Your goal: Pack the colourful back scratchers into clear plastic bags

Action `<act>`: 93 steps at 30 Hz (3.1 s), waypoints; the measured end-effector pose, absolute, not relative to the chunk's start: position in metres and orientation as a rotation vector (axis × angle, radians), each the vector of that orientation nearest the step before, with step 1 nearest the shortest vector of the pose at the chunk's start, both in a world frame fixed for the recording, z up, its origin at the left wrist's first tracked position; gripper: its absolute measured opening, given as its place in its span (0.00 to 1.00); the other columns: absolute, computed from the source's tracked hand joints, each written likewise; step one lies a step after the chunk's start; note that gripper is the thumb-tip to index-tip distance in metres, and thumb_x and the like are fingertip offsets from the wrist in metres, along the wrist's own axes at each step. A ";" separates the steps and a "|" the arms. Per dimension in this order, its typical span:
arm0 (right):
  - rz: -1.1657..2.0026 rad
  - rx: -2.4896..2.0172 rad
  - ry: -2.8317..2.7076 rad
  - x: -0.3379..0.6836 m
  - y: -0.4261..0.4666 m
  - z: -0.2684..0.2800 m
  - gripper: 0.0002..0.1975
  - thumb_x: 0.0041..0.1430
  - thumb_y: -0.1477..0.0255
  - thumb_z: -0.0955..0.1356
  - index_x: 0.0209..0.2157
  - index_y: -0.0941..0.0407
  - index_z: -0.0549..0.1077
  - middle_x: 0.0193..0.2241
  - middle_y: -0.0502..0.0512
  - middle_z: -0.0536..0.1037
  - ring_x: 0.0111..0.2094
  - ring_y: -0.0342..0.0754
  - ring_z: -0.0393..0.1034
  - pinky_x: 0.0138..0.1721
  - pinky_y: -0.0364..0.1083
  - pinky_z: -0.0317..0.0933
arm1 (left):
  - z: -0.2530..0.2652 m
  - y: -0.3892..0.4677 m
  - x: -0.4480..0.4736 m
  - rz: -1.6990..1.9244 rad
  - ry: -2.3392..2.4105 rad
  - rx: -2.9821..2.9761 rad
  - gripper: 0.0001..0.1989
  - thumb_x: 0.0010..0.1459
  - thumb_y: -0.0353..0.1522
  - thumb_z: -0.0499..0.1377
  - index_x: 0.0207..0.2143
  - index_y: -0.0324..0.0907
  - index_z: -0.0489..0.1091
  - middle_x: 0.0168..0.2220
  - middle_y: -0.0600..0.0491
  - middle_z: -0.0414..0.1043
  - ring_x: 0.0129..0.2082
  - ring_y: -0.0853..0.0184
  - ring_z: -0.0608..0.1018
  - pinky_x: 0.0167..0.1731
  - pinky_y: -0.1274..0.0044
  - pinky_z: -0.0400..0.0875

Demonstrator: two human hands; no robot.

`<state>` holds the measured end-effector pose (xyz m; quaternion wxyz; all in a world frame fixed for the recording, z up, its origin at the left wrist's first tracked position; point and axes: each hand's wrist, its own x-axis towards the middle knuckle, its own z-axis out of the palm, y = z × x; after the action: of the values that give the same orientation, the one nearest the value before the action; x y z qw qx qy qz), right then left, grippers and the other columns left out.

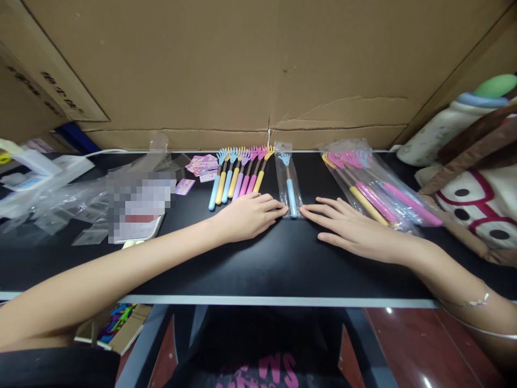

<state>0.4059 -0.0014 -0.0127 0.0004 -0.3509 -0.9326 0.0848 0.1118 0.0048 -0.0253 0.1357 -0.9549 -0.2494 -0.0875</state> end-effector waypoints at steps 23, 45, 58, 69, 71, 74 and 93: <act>0.258 -1.102 -2.825 0.397 -0.013 -0.022 0.31 0.70 0.57 0.57 0.71 0.51 0.51 0.68 0.60 0.58 0.69 0.57 0.49 0.66 0.70 0.43 | -0.029 0.006 0.109 -0.457 -0.726 -2.755 0.19 0.70 0.32 0.48 0.57 0.36 0.70 0.56 0.49 0.74 0.59 0.58 0.70 0.59 0.66 0.62; 0.131 -1.083 -2.787 0.386 -0.006 -0.015 0.26 0.69 0.58 0.59 0.63 0.54 0.66 0.59 0.65 0.71 0.61 0.61 0.63 0.62 0.68 0.54 | -0.003 0.005 0.144 -0.225 -0.682 -2.463 0.13 0.67 0.26 0.50 0.32 0.37 0.73 0.30 0.47 0.75 0.37 0.61 0.75 0.31 0.71 0.59; 0.172 -1.035 -2.774 0.382 -0.005 -0.011 0.26 0.70 0.58 0.58 0.61 0.56 0.68 0.58 0.64 0.73 0.58 0.60 0.65 0.57 0.62 0.62 | -0.006 0.016 0.137 -0.330 -0.928 -2.587 0.13 0.66 0.37 0.55 0.34 0.40 0.75 0.30 0.49 0.77 0.35 0.62 0.77 0.27 0.73 0.58; 0.089 -1.059 -2.784 0.376 -0.008 -0.012 0.27 0.69 0.58 0.59 0.62 0.55 0.68 0.57 0.64 0.73 0.55 0.62 0.66 0.54 0.63 0.64 | 0.005 0.015 0.142 -0.154 -1.605 -2.666 0.29 0.64 0.55 0.48 0.39 0.42 0.75 0.32 0.46 0.78 0.36 0.55 0.80 0.32 0.74 0.62; 0.113 -1.059 -2.782 0.376 -0.008 -0.012 0.27 0.69 0.58 0.59 0.63 0.55 0.67 0.57 0.64 0.73 0.55 0.61 0.66 0.55 0.63 0.64 | 0.006 0.019 0.144 -0.153 -1.687 -2.699 0.27 0.64 0.54 0.49 0.40 0.44 0.76 0.32 0.48 0.78 0.38 0.56 0.80 0.33 0.74 0.62; 0.151 -1.055 -2.776 0.376 -0.007 -0.012 0.27 0.68 0.58 0.59 0.63 0.56 0.67 0.57 0.64 0.73 0.55 0.61 0.65 0.55 0.62 0.63 | 0.010 0.025 0.145 -0.126 -1.795 -2.814 0.24 0.62 0.53 0.50 0.41 0.46 0.77 0.33 0.52 0.79 0.38 0.59 0.79 0.32 0.76 0.61; 0.590 -0.993 -2.565 0.358 -0.004 -0.006 0.27 0.67 0.57 0.61 0.60 0.58 0.68 0.56 0.65 0.73 0.58 0.59 0.63 0.61 0.63 0.56 | 0.017 0.027 0.142 -0.694 -1.909 -3.011 0.11 0.56 0.37 0.51 0.32 0.43 0.70 0.32 0.58 0.76 0.33 0.67 0.73 0.32 0.76 0.59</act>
<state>0.3576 -0.0037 -0.0061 0.1637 -0.3482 -0.8995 0.2068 0.1416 0.0273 0.0167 -0.2428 -0.8043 -0.5098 -0.1853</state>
